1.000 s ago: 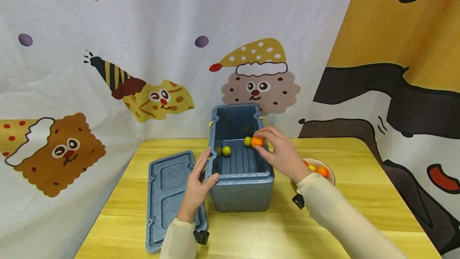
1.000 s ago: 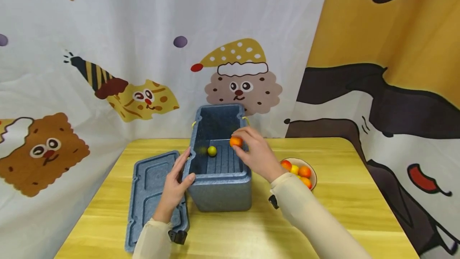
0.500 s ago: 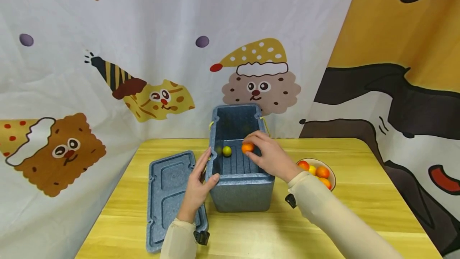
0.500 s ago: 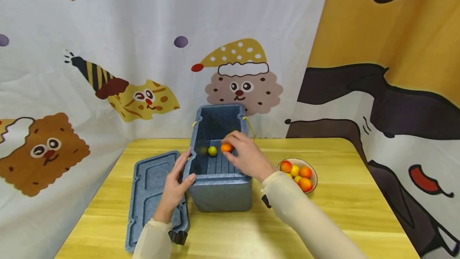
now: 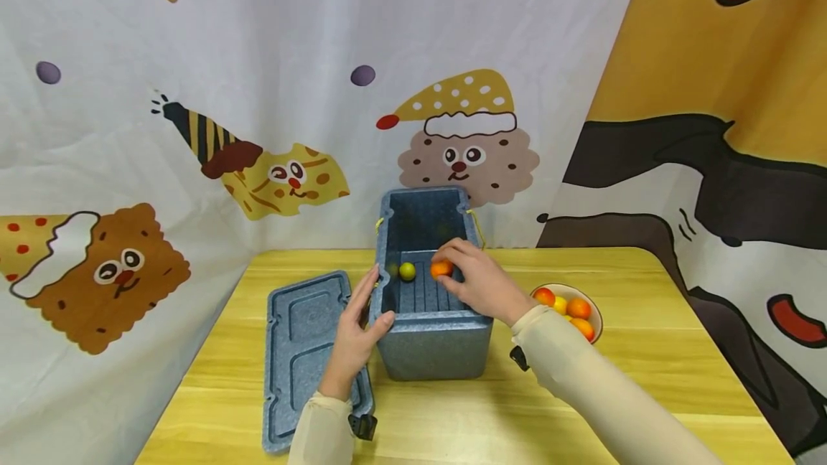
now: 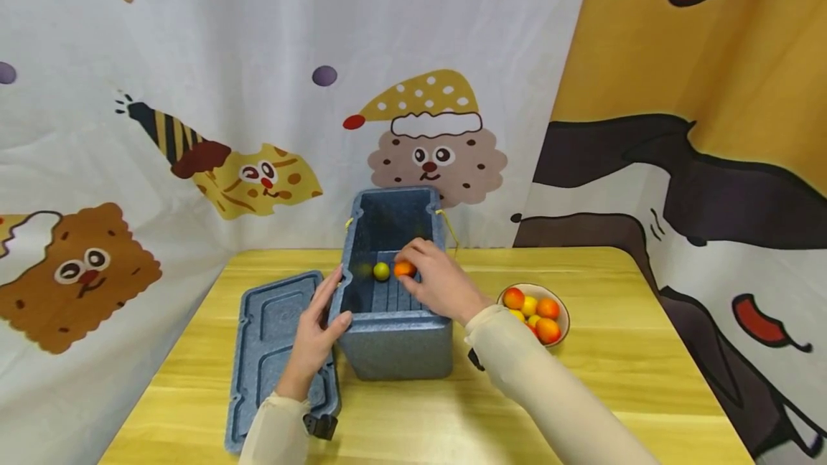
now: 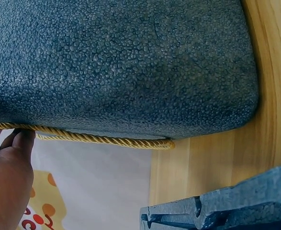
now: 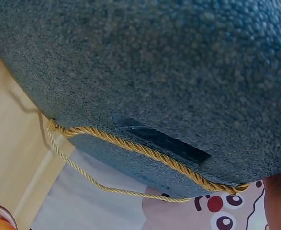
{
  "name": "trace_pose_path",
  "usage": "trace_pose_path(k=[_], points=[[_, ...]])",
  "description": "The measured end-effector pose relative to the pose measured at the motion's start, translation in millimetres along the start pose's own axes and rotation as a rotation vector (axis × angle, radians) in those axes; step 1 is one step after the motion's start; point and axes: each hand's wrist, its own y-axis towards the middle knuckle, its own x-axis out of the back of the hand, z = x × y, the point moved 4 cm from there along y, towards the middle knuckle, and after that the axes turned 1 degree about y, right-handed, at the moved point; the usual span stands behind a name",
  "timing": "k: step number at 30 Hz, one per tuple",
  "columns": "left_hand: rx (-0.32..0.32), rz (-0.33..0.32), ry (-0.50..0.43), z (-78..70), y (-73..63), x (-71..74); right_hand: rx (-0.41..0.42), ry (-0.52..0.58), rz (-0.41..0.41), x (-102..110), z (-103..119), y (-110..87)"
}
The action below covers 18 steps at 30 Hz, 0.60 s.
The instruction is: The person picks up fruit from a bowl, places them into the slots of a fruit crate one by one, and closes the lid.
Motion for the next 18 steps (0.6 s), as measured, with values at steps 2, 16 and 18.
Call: trace_pose_path(k=[2,16,18], points=[[0.006,0.0,0.008,-0.8,0.3,-0.1,-0.006,-0.001,0.003,-0.1,-0.5,0.2],[-0.021,-0.011,0.007,25.4,-1.7,2.2,-0.019,-0.033,0.06,-3.5,1.1,-0.7],[-0.019,-0.01,0.009,31.4,-2.0,1.9,-0.019,-0.028,0.053,-3.2,0.7,-1.5]])
